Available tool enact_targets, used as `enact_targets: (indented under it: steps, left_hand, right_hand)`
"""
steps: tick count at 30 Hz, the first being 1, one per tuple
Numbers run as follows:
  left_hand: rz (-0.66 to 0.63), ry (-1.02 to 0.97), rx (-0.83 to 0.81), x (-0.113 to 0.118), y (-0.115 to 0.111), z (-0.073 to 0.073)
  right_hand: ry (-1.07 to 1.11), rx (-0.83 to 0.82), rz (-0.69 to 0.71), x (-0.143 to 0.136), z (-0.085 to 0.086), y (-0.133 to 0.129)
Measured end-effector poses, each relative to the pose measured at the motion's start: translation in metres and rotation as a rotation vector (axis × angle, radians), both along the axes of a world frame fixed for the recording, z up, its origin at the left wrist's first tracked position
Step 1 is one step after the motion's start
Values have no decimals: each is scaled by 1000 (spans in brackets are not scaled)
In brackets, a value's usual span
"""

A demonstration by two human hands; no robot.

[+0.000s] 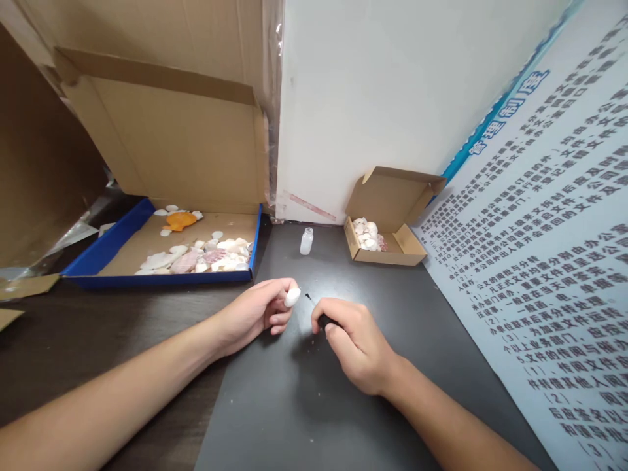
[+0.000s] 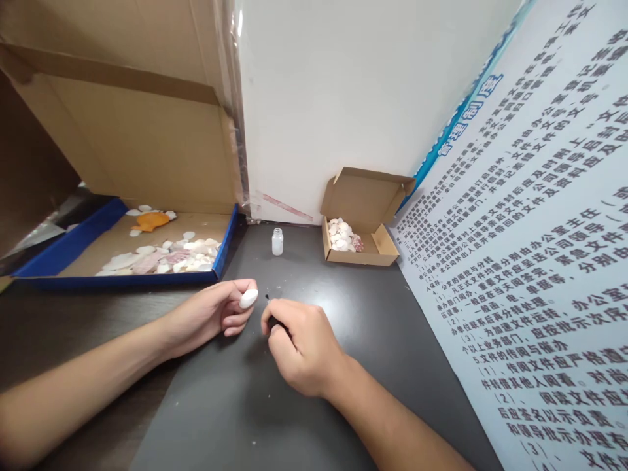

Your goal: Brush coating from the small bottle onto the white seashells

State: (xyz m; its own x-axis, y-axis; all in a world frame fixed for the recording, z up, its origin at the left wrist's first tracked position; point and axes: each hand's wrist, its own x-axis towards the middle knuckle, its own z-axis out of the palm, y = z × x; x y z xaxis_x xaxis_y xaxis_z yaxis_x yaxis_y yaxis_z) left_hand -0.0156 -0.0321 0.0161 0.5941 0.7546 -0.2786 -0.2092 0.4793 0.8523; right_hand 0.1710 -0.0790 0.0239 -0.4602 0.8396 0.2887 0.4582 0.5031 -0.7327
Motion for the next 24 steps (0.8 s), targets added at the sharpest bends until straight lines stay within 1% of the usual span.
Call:
enact_targets:
  steps: [3, 4, 8, 9, 12, 13, 17, 18, 21, 22, 24]
  left_hand:
    - [10, 12, -7, 0, 0, 0]
    - [13, 15, -7, 0, 0, 0]
    - [1, 9, 0, 0, 0, 0]
    - [-1, 7, 1, 0, 0, 0]
    - [8, 8, -8, 0, -1, 1]
    - [12, 9, -9, 0, -1, 1]
    - [12, 7, 0, 1, -1, 2]
    - [13, 5, 1, 1, -1, 2]
    - [18, 6, 0, 1, 0, 1]
    - [16, 8, 3, 0, 0, 1]
    - [8, 12, 12, 0, 0, 1]
  right_hand:
    - [42, 33, 125, 0, 0, 0]
    - [32, 21, 130, 0, 0, 0]
    - [-24, -32, -23, 0, -1, 0]
    - [-10, -20, -18, 0, -1, 0]
    - [36, 26, 112, -1, 0, 0]
    - [28, 21, 124, -1, 0, -1]
    - [-33, -32, -4, -1, -1, -1]
    - [-21, -21, 8, -1, -1, -1]
    - [22, 30, 130, -1, -2, -1]
    - [14, 27, 135, -1, -2, -1]
    - [-30, -4, 64, -2, -2, -2]
